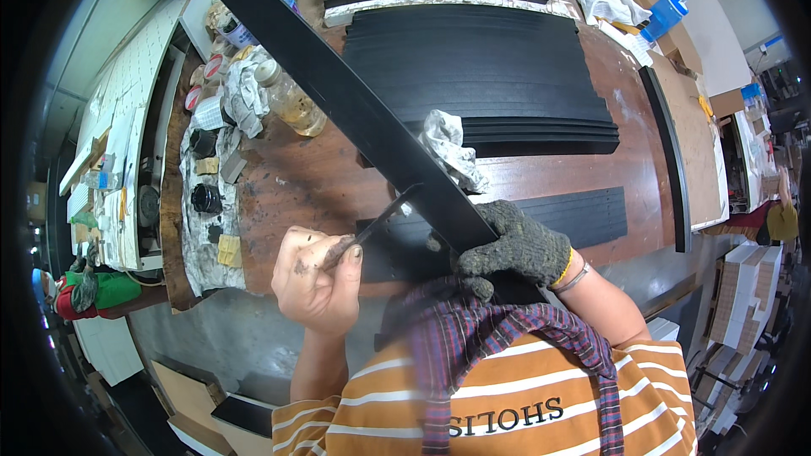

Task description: The person wipes black plastic panels with a white cloth and a yellow sponge, handling them one at a time on a wooden workbench. The person occasionally flips the panels and uses a small metal tool to scrape edges before stacking the cleaned panels.

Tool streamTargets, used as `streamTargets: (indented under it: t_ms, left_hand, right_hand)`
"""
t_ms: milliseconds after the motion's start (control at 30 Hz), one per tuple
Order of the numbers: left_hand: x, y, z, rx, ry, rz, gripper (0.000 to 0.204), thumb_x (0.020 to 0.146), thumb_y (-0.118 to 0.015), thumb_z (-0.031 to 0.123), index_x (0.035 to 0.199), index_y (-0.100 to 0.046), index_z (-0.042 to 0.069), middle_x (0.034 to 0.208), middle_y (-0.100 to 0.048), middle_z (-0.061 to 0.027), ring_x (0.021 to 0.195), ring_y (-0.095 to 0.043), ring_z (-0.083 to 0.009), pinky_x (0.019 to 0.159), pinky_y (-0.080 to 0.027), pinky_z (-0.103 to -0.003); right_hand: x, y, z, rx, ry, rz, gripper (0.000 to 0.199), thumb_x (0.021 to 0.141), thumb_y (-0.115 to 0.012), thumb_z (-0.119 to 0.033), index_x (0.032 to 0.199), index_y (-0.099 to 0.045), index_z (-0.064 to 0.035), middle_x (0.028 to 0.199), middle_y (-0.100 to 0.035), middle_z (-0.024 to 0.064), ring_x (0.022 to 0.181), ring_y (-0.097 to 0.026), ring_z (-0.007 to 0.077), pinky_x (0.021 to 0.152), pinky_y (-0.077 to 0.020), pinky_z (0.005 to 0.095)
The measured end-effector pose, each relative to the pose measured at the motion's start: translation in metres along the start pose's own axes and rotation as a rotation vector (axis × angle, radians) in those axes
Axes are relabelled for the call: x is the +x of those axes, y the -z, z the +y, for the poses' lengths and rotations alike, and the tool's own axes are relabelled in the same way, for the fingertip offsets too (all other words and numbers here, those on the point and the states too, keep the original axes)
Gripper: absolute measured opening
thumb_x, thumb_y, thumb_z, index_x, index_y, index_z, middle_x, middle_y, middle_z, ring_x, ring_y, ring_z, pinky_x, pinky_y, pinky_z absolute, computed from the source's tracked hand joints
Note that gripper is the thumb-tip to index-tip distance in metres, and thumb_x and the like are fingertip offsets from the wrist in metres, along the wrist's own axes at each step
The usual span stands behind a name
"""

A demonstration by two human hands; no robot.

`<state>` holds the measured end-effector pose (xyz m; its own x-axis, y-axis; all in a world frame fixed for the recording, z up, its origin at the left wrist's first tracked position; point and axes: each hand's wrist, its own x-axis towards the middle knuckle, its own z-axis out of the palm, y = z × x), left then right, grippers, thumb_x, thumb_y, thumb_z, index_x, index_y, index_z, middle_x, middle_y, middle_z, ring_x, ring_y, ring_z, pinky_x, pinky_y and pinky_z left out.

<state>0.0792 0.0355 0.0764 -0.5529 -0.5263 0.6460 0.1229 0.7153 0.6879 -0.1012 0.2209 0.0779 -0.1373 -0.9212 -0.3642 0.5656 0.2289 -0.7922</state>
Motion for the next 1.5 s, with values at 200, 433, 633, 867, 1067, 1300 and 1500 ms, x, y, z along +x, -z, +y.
streamTargets:
  t_ms: [200, 433, 633, 867, 1067, 1300, 1500]
  left_hand:
    - [-0.003, 0.003, 0.004, 0.029, 0.001, -0.016, 0.017, 0.075, -0.076, -0.007, 0.092, -0.071, -0.004, 0.079, -0.062, -0.0119, 0.069, -0.060, -0.0218, 0.058, -0.046, -0.030]
    - [-0.001, 0.003, 0.004, 0.150, -0.109, -0.072, 0.018, 0.074, -0.076, -0.007, 0.091, -0.071, -0.003, 0.077, -0.061, -0.0113, 0.067, -0.059, -0.0230, 0.057, -0.046, -0.030]
    - [0.002, -0.002, 0.004, 0.069, -0.028, -0.058, 0.019, 0.073, -0.076, -0.007, 0.090, -0.071, -0.002, 0.076, -0.061, -0.0113, 0.064, -0.058, -0.0222, 0.056, -0.044, -0.030]
    - [0.005, -0.004, 0.003, 0.083, -0.027, -0.070, 0.017, 0.074, -0.075, -0.007, 0.091, -0.070, -0.003, 0.076, -0.061, -0.0117, 0.064, -0.058, -0.0218, 0.055, -0.043, -0.029]
    - [0.009, -0.006, 0.004, 0.044, 0.013, -0.069, 0.014, 0.078, -0.073, -0.009, 0.090, -0.069, -0.005, 0.078, -0.062, -0.0128, 0.065, -0.057, -0.0195, 0.055, -0.042, -0.027]
    - [0.003, -0.005, -0.004, -0.045, 0.124, -0.062, 0.017, 0.079, -0.073, -0.008, 0.096, -0.068, -0.007, 0.083, -0.065, -0.0139, 0.071, -0.061, -0.0211, 0.060, -0.046, -0.027]
    - [-0.005, -0.001, -0.007, 0.235, 0.117, -0.094, 0.033, 0.075, -0.081, 0.005, 0.105, -0.070, -0.005, 0.096, -0.071, -0.0130, 0.087, -0.069, -0.0304, 0.072, -0.054, -0.033]
  right_hand:
    - [0.000, 0.000, 0.000, -0.015, -0.011, 0.003, 0.044, 0.086, -0.080, -0.011, 0.121, -0.061, 0.0074, 0.077, -0.065, 0.0091, 0.058, -0.063, 0.0157, 0.054, -0.0527, 0.0281]
    - [0.000, 0.006, 0.006, -0.038, -0.027, 0.008, 0.051, 0.081, -0.083, -0.023, 0.121, -0.067, 0.0024, 0.098, -0.070, 0.0110, 0.086, -0.066, 0.0172, 0.077, -0.0541, 0.0302]
    - [0.000, 0.013, 0.008, -0.090, -0.007, 0.013, 0.054, 0.079, -0.085, -0.030, 0.122, -0.070, -0.0008, 0.109, -0.073, 0.0112, 0.101, -0.068, 0.0180, 0.091, -0.0540, 0.0314]
    - [0.002, 0.009, 0.006, -0.009, 0.029, 0.013, 0.044, 0.083, -0.081, -0.013, 0.119, -0.064, 0.0055, 0.082, -0.067, 0.0098, 0.065, -0.064, 0.0166, 0.060, -0.0525, 0.0295]
    - [0.003, 0.009, 0.006, 0.022, 0.028, -0.002, 0.042, 0.084, -0.080, -0.010, 0.119, -0.063, 0.0071, 0.077, -0.066, 0.0093, 0.058, -0.063, 0.0158, 0.054, -0.0525, 0.0285]
    - [0.005, 0.015, 0.005, -0.093, 0.020, -0.007, 0.045, 0.083, -0.080, -0.018, 0.119, -0.065, 0.0035, 0.086, -0.068, 0.0093, 0.071, -0.064, 0.0159, 0.065, -0.0527, 0.0290]
    - [0.003, 0.010, 0.004, 0.047, 0.033, -0.016, 0.043, 0.085, -0.080, -0.011, 0.120, -0.062, 0.0066, 0.075, -0.064, 0.0085, 0.057, -0.062, 0.0153, 0.053, -0.0513, 0.0276]
